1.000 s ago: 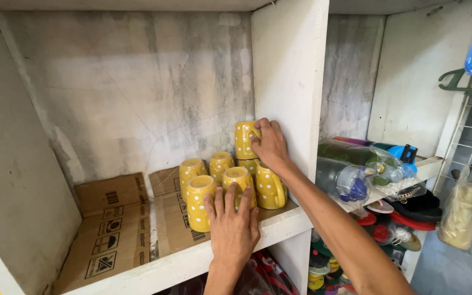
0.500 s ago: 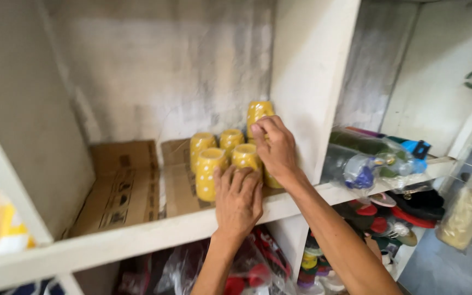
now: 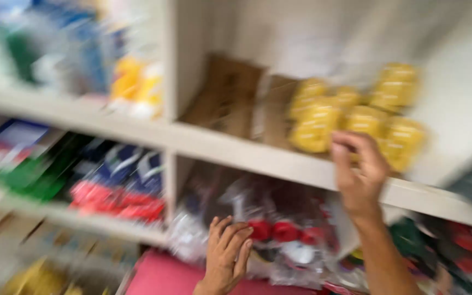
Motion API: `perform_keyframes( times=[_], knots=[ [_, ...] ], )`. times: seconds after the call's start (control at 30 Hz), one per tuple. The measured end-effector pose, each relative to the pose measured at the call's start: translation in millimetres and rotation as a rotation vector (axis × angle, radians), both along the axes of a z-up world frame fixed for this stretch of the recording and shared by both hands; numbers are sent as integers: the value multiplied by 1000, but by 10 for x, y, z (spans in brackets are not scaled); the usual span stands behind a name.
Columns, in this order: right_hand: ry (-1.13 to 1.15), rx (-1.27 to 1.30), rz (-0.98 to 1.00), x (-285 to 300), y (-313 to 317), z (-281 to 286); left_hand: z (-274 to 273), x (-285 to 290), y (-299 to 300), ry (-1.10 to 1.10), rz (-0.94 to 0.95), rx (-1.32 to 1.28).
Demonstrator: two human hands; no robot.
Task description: Stocking and organizing yellow mugs with white polka dots onto a storage shelf from a plastic basket.
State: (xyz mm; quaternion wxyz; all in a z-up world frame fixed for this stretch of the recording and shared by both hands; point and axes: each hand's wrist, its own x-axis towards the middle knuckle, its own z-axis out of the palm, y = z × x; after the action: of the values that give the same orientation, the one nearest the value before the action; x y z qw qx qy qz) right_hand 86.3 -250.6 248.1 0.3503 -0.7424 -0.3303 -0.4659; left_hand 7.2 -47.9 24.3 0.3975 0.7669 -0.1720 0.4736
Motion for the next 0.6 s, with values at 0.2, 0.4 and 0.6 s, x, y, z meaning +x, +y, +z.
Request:
perform_keyframes(
  times=[0.2, 0.4, 0.6],
  knots=[
    [460, 25, 24, -507, 777, -519, -533, -488, 373, 167, 116, -104],
    [421, -328, 537, -591, 1410, -1347, -671, -878, 650, 227, 255, -149],
    [627, -421, 809, -892, 2077, -2273, -1205, -1239, 964, 417, 383, -195]
  ],
)
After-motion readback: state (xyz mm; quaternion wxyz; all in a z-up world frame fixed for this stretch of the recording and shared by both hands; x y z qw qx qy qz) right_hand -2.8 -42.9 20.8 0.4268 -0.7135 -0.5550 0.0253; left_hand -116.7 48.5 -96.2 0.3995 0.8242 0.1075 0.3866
